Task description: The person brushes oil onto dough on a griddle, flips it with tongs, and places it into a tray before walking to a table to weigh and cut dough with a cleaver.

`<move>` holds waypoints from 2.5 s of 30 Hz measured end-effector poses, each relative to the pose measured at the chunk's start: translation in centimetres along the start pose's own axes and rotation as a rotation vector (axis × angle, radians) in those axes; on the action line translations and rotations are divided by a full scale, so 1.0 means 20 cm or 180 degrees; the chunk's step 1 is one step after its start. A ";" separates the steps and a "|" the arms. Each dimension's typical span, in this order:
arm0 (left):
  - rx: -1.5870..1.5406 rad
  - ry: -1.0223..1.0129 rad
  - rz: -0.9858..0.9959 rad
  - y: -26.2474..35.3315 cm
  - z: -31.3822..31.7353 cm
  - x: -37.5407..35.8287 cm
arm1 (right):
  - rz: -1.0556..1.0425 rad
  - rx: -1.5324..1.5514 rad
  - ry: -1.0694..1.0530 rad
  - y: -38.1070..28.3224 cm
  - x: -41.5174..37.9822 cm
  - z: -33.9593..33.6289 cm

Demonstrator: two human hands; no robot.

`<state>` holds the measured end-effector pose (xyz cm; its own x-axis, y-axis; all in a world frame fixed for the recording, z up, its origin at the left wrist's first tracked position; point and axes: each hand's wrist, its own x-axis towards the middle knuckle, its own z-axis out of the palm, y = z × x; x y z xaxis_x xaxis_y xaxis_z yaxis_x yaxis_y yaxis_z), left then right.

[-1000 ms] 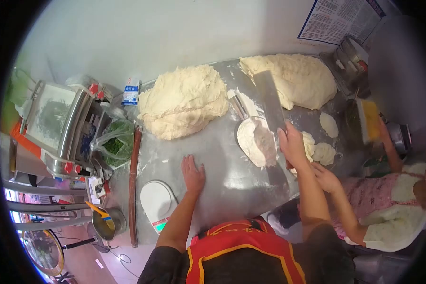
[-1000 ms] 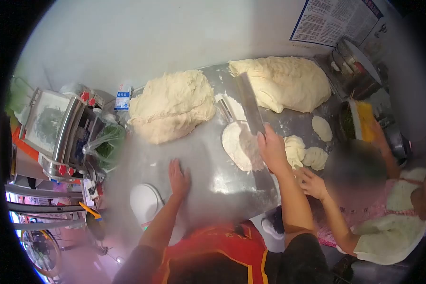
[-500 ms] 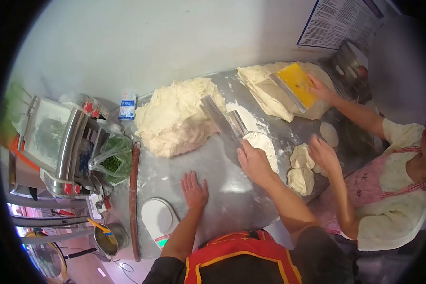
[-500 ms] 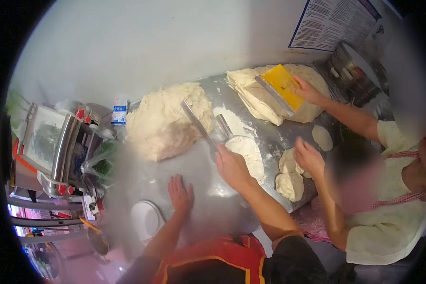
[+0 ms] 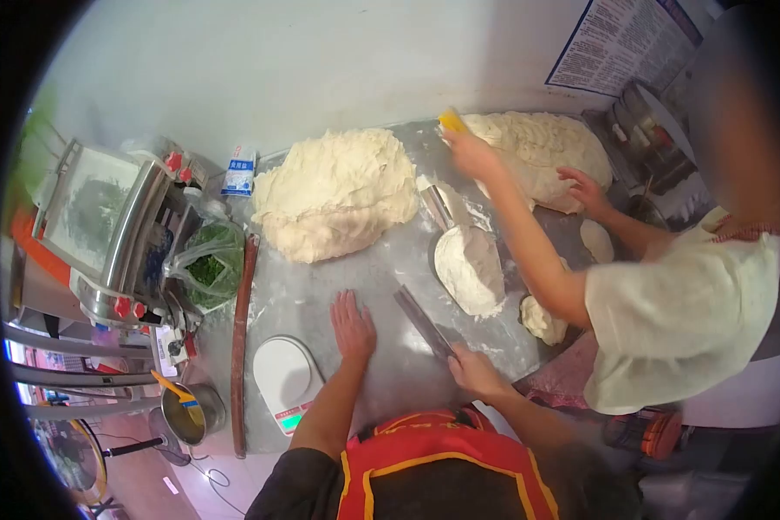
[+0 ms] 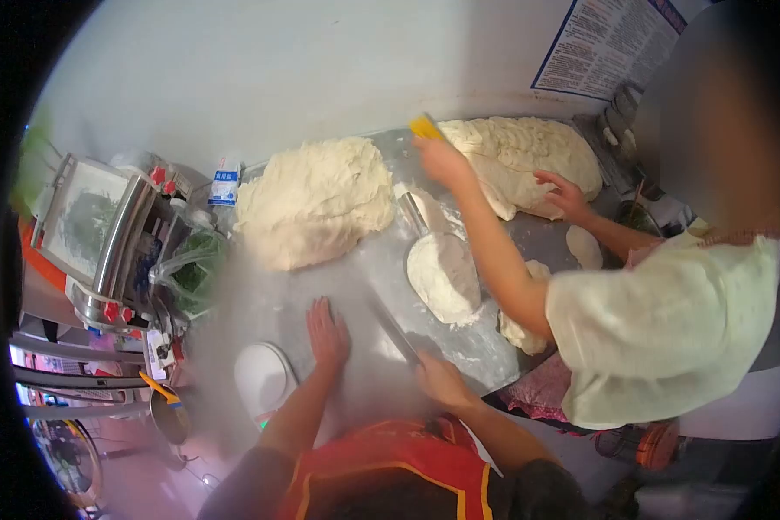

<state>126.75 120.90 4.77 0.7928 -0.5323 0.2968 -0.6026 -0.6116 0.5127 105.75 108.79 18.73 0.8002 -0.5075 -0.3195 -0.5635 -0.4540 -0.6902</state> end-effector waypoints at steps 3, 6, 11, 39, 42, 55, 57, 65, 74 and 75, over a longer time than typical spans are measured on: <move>-0.0003 -0.0037 -0.0032 0.01 -0.01 0.00 | 0.0146 -0.0195 -0.0068 0.09 -0.10 0.08; -0.0001 -0.0045 -0.0051 0.01 -0.02 0.01 | 0.0307 -0.0542 -0.0135 0.11 -0.15 0.11; -0.0035 -0.0069 -0.0075 0.01 -0.03 0.00 | 0.0219 -0.0787 -0.0038 0.13 -0.19 0.14; 0.0163 -0.0194 -0.0165 0.01 -0.01 0.02 | 0.0062 -0.0434 0.0113 0.57 -0.03 0.20; 0.0171 -0.0192 -0.0112 0.02 -0.01 0.03 | 0.0591 -0.0697 0.0385 0.26 0.02 -0.04; 0.0036 -0.0386 -0.0386 0.05 -0.02 0.03 | 0.0213 0.0149 0.1659 0.49 0.25 -0.09; 0.0057 -0.0329 -0.0283 0.03 0.00 0.02 | 0.0082 -0.0352 0.1896 0.53 0.28 -0.09; 0.0193 -0.0415 -0.0296 0.01 0.01 -0.02 | -0.1016 -0.0403 0.1730 0.01 0.41 -0.27; 0.0203 -0.0280 -0.0177 0.02 0.02 0.01 | 0.0408 0.0227 0.2420 0.78 0.46 -0.11; 0.0174 -0.0292 -0.0178 0.03 0.01 0.01 | 0.0517 0.0544 0.2311 0.83 0.49 -0.10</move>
<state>126.63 120.35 4.95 0.8152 -0.5461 0.1928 -0.5636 -0.6715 0.4810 103.83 94.85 5.36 0.3411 -0.9392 0.0408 -0.5758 -0.2430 -0.7807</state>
